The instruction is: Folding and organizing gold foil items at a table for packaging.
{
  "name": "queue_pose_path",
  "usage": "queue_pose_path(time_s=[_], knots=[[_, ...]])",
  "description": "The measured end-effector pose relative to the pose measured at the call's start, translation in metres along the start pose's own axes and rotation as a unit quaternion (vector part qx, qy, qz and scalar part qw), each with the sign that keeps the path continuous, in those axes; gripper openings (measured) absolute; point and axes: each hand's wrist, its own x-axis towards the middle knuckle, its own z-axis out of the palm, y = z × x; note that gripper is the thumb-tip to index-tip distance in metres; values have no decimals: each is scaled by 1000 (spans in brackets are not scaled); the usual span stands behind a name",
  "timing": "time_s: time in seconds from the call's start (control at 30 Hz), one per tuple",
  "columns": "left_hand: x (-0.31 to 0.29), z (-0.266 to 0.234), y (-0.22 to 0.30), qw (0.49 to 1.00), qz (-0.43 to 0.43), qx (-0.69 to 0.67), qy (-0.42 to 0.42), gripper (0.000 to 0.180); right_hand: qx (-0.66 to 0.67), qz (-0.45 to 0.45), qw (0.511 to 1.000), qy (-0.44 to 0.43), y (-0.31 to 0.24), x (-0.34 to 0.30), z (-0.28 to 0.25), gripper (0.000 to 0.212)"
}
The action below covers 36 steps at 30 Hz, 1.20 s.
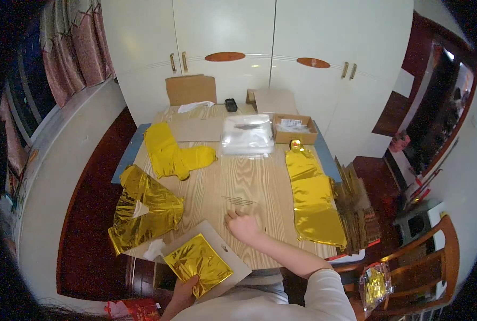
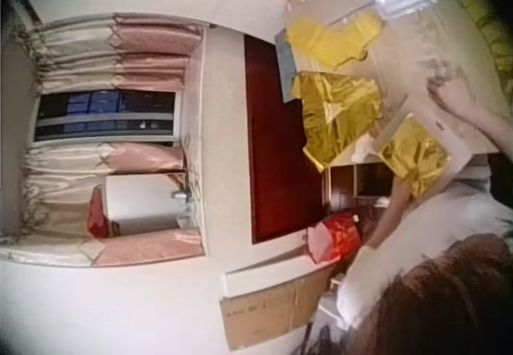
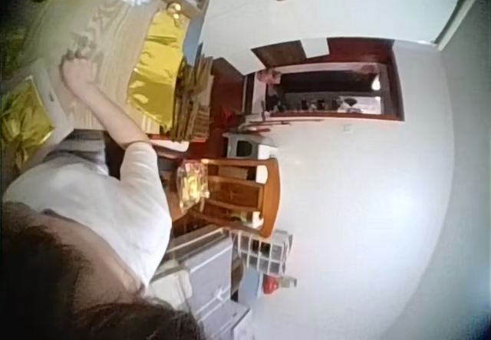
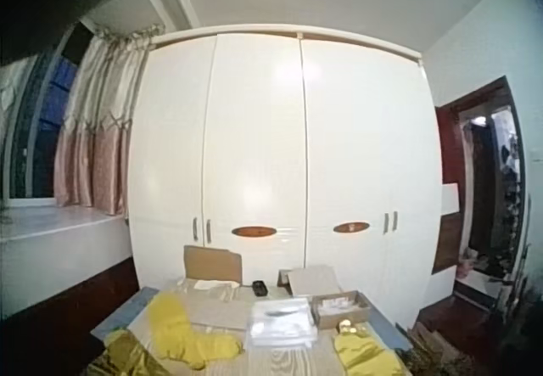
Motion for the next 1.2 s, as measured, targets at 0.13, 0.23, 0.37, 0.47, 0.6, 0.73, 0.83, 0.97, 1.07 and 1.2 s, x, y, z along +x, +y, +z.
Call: queue_pose_path(time_s=[0.13, 0.23, 0.37, 0.47, 0.6, 0.73, 0.83, 0.97, 1.07, 1.2], knots=[[-4, 0, -8, 996, -74, 44, 16, 38, -37, -29, 999, 18, -2, -6, -1, 19], [0, -8, -18, 998, -54, 28, -20, 31, -2, -33, 999, 7, -2, -4, -10, 16], [8, -15, -16, 997, -68, 33, 3, 29, -73, -38, 997, -6, -1, -4, -6, 16], [9, -6, -3, 996, -74, 40, 20, 30, -39, -33, 999, -14, -7, -1, -16, 16], [12, 2, 8, 994, -93, 40, 34, 30, -18, -41, 999, -1, -11, -6, -14, 14], [14, 6, 18, 995, -86, 31, 37, 29, -42, -59, 996, 48, -9, -11, 0, 15], [15, 6, 22, 994, -83, 49, 42, 28, -53, -63, 996, 35, -6, -12, 4, 23], [19, 9, 17, 996, -53, 59, 50, 27, -4, -51, 997, 53, -7, -12, 0, 24], [21, 9, 15, 992, -3, 128, 19, 26, 71, -26, 994, 78, -9, -9, -15, 26], [21, 19, 19, 984, 4, 178, 0, 24, 73, -4, 995, 61, -12, -8, -24, 29]])
